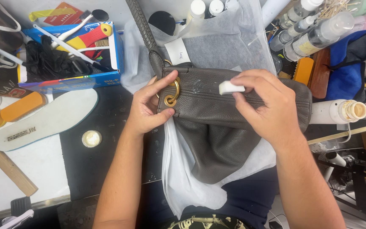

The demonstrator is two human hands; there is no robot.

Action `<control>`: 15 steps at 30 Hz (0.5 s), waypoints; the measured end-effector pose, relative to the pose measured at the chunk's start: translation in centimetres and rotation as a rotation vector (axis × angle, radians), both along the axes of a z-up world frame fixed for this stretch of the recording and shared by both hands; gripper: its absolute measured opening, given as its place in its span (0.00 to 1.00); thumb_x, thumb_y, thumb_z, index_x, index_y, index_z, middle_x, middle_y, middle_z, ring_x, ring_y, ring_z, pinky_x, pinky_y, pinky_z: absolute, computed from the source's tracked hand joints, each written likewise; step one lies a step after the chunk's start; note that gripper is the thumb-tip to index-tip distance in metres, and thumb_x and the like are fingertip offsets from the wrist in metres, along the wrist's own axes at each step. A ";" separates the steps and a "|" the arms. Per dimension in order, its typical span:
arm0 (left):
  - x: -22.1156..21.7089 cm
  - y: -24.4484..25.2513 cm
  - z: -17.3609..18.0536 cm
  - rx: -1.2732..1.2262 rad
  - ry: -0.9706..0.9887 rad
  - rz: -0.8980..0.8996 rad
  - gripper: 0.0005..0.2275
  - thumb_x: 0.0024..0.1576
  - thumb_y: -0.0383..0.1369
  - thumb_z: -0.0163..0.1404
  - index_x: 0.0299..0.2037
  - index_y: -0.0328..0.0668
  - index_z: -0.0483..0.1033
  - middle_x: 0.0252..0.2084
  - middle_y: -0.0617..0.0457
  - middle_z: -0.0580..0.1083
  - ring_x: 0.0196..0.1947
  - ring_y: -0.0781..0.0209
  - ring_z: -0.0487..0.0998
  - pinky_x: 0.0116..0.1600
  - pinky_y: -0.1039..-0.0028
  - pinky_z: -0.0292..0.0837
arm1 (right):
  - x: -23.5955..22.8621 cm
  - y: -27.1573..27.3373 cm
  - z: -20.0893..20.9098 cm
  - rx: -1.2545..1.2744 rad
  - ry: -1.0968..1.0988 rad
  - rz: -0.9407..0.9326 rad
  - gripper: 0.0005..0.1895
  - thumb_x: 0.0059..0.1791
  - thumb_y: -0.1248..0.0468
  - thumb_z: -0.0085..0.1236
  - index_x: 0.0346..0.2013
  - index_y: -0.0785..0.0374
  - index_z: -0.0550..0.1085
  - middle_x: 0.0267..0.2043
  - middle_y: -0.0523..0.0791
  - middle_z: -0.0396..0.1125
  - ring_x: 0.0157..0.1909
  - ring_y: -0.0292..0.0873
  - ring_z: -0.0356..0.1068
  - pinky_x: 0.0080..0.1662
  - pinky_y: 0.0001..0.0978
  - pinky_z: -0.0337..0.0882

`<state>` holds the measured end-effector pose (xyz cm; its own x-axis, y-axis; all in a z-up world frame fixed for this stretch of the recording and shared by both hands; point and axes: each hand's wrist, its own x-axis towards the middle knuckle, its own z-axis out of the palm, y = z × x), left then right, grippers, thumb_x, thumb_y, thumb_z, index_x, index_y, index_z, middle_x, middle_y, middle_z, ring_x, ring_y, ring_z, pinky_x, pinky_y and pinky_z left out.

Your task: The person cleans a dark leather handbag by applying a substance from a small container with a white cloth. They wipe the front, sides, and handle areas, then smooth the leather with their hands.

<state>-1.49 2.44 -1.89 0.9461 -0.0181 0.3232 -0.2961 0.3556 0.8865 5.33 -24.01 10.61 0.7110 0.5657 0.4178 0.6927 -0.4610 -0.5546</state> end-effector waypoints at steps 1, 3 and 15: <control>0.0 0.0 0.0 -0.004 0.002 0.000 0.33 0.50 0.17 0.56 0.70 0.26 0.65 0.68 0.45 0.67 0.71 0.59 0.67 0.77 0.72 0.57 | 0.0 0.2 -0.1 0.020 0.038 -0.008 0.13 0.48 0.74 0.64 0.47 0.65 0.77 0.52 0.47 0.73 0.47 0.41 0.75 0.50 0.29 0.74; 0.0 0.0 0.1 -0.003 0.009 0.003 0.33 0.49 0.17 0.56 0.70 0.26 0.65 0.69 0.45 0.66 0.72 0.59 0.67 0.77 0.72 0.57 | 0.1 0.1 -0.3 0.024 0.085 -0.007 0.14 0.48 0.74 0.64 0.47 0.66 0.77 0.51 0.48 0.73 0.44 0.39 0.74 0.48 0.27 0.74; 0.5 0.2 -0.9 -0.039 -0.019 -0.014 0.30 0.54 0.22 0.58 0.70 0.29 0.66 0.70 0.46 0.66 0.73 0.58 0.66 0.78 0.69 0.59 | -5.0 3.0 -0.3 0.329 0.506 0.219 0.15 0.50 0.77 0.58 0.51 0.71 0.71 0.55 0.48 0.68 0.54 0.37 0.72 0.56 0.29 0.74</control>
